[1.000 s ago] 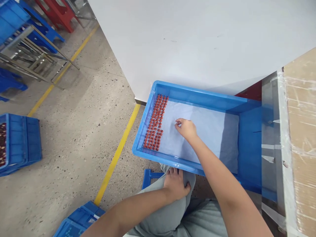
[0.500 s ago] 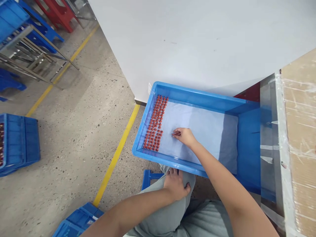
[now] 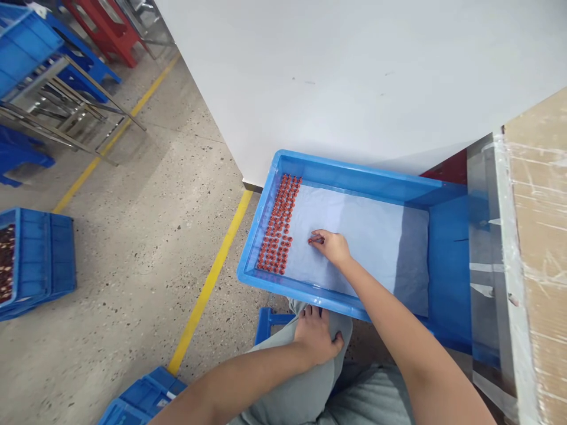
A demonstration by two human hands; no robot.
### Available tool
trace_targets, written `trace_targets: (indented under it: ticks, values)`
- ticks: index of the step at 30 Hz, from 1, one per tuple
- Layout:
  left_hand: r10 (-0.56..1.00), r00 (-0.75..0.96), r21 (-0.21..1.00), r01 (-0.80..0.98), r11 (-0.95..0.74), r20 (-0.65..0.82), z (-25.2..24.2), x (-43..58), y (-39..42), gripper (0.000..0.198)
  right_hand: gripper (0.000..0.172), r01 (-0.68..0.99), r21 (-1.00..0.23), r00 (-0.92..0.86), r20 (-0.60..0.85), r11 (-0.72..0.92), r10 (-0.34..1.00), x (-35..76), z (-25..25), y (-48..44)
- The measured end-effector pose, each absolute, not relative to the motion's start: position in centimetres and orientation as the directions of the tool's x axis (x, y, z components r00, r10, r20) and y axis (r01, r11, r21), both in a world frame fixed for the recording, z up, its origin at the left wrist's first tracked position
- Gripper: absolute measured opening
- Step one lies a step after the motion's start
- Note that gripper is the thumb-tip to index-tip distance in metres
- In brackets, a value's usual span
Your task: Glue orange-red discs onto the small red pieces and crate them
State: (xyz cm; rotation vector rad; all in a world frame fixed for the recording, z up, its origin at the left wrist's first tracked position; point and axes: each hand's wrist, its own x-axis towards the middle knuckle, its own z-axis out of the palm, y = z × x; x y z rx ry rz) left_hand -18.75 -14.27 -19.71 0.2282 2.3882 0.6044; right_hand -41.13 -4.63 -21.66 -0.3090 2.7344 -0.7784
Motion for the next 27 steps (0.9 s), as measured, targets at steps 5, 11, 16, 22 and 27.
trace_targets:
  ticks: [5,11,16,22,27]
  values:
    - [0.292,-0.777,0.475,-0.01,0.88,-0.557,-19.7,-18.8,-14.1,0.076,0.031,-0.132,-0.515,-0.937,-0.214,0.847,-0.276,-42.1,-21.9,-5.7]
    - [0.275,-0.793,0.484,-0.028,0.875,-0.543,-20.0,-18.6,-14.0,0.076,0.028,-0.197,-0.512,-0.909,-0.223,0.836,-0.351,-43.1,-21.5,-8.2]
    - [0.273,-0.795,0.501,-0.044,0.864,-0.541,-20.1,-18.6,-14.1,0.075,0.027,-0.219,-0.512,-0.904,-0.214,0.83,-0.371,-43.6,-21.4,-10.0]
    - [0.287,-0.789,0.492,-0.022,0.87,-0.543,-20.1,-18.5,-14.1,0.074,0.028,-0.228,-0.534,-0.901,-0.201,0.814,-0.384,-44.1,-21.3,-10.5]
    - [0.281,-0.801,0.493,-0.021,0.87,-0.529,-20.3,-18.4,-14.0,0.074,0.027,-0.226,-0.55,-0.903,-0.19,0.804,-0.384,-44.1,-21.4,-10.9]
